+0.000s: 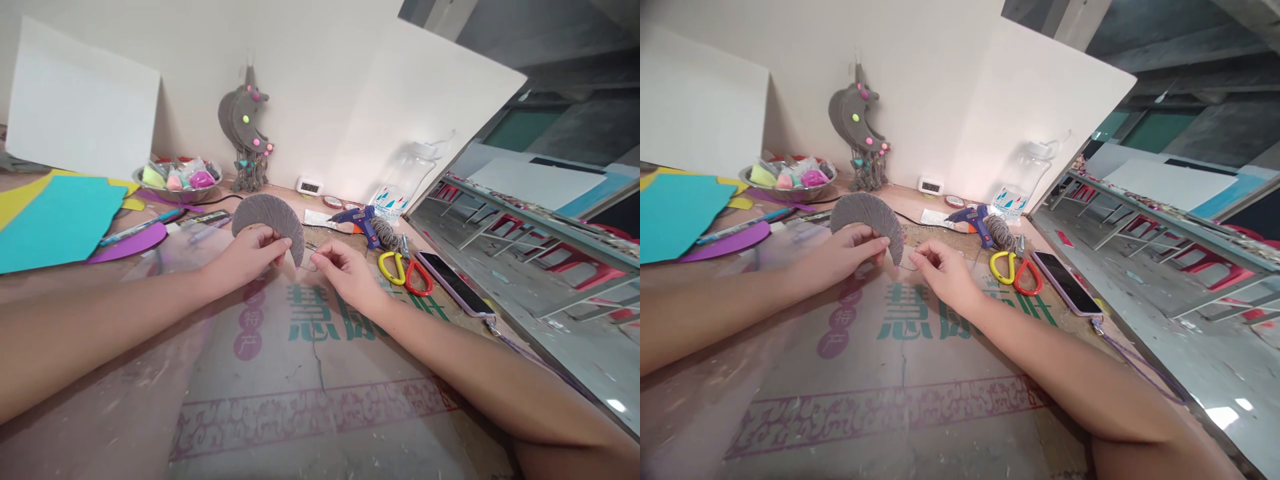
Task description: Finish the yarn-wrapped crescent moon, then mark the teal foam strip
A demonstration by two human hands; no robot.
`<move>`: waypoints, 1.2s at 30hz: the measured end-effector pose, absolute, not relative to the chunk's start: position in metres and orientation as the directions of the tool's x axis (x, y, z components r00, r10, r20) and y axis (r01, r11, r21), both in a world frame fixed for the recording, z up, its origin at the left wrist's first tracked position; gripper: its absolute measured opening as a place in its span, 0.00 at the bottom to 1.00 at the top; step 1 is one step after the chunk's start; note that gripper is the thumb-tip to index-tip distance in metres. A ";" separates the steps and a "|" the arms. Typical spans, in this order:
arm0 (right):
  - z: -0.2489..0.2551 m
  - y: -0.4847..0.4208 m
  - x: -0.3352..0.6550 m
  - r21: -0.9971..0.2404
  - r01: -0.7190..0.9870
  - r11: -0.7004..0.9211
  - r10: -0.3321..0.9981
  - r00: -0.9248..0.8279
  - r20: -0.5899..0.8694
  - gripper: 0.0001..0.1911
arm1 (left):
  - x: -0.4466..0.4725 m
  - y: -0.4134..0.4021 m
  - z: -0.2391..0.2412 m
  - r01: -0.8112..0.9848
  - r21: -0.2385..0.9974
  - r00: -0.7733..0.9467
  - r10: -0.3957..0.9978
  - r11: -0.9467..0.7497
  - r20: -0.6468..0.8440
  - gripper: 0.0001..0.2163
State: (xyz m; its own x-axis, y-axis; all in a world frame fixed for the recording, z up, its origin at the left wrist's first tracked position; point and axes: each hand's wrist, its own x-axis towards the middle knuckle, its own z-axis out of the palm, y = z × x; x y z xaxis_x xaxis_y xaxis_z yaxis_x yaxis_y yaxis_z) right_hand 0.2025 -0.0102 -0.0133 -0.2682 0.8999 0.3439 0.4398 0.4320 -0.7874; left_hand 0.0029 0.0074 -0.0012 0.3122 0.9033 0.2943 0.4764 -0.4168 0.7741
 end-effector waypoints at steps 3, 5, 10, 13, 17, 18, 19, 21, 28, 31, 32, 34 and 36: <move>-0.013 -0.010 0.202 -0.783 0.453 0.426 0.901 -0.285 0.326 0.05 | 0.003 0.007 -0.001 0.488 0.767 0.317 0.903 -0.417 0.289 0.18; -0.013 -0.011 0.201 -0.755 0.494 0.432 0.899 -0.305 0.314 0.05 | 0.003 0.007 0.000 0.492 0.765 0.327 0.903 -0.415 0.280 0.17; -0.009 -0.010 0.200 -0.680 0.537 0.500 0.862 -0.385 0.331 0.06 | 0.003 0.007 0.002 0.495 0.760 0.332 0.900 -0.421 0.282 0.17; -0.009 -0.010 0.199 -0.681 0.533 0.502 0.859 -0.397 0.324 0.07 | 0.003 0.007 0.001 0.484 0.765 0.334 0.898 -0.425 0.287 0.17; -0.008 -0.010 0.198 -0.678 0.546 0.493 0.864 -0.397 0.309 0.07 | 0.003 0.007 0.000 0.478 0.766 0.343 0.894 -0.430 0.288 0.18; -0.007 -0.011 0.198 -0.677 0.549 0.491 0.865 -0.398 0.305 0.08 | 0.003 0.007 0.000 0.478 0.767 0.345 0.895 -0.427 0.283 0.18; -0.007 -0.011 0.198 -0.675 0.550 0.492 0.864 -0.400 0.304 0.09 | 0.003 0.007 0.000 0.477 0.770 0.347 0.896 -0.423 0.277 0.18; -0.006 -0.011 0.199 -0.671 0.550 0.498 0.861 -0.404 0.309 0.12 | 0.003 0.007 0.000 0.477 0.771 0.350 0.896 -0.422 0.274 0.18; -0.008 -0.011 0.198 -0.720 0.534 0.444 0.889 -0.363 0.279 0.07 | 0.004 0.006 0.000 0.482 0.778 0.355 0.901 -0.404 0.248 0.17; -0.008 -0.011 0.198 -0.718 0.527 0.455 0.884 -0.366 0.291 0.06 | 0.004 0.007 -0.001 0.490 0.774 0.353 0.903 -0.403 0.246 0.17; -0.008 -0.011 0.198 -0.720 0.524 0.456 0.882 -0.372 0.288 0.06 | 0.004 0.007 -0.001 0.491 0.772 0.354 0.903 -0.403 0.245 0.17; -0.008 -0.011 0.198 -0.728 0.515 0.453 0.881 -0.382 0.277 0.07 | 0.004 0.007 -0.001 0.493 0.772 0.357 0.903 -0.401 0.241 0.17; -0.008 -0.011 0.198 -0.731 0.512 0.451 0.881 -0.388 0.272 0.07 | 0.004 0.007 0.000 0.495 0.772 0.358 0.903 -0.399 0.237 0.17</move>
State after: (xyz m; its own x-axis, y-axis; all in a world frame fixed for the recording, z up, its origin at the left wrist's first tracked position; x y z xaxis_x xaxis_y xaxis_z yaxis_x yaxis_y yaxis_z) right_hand 0.1980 -0.0108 -0.0079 -0.3877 0.8807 0.2723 0.5116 0.4513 -0.7312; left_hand 0.0035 0.0066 -0.0005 0.3575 0.9033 0.2371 0.4951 -0.3986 0.7720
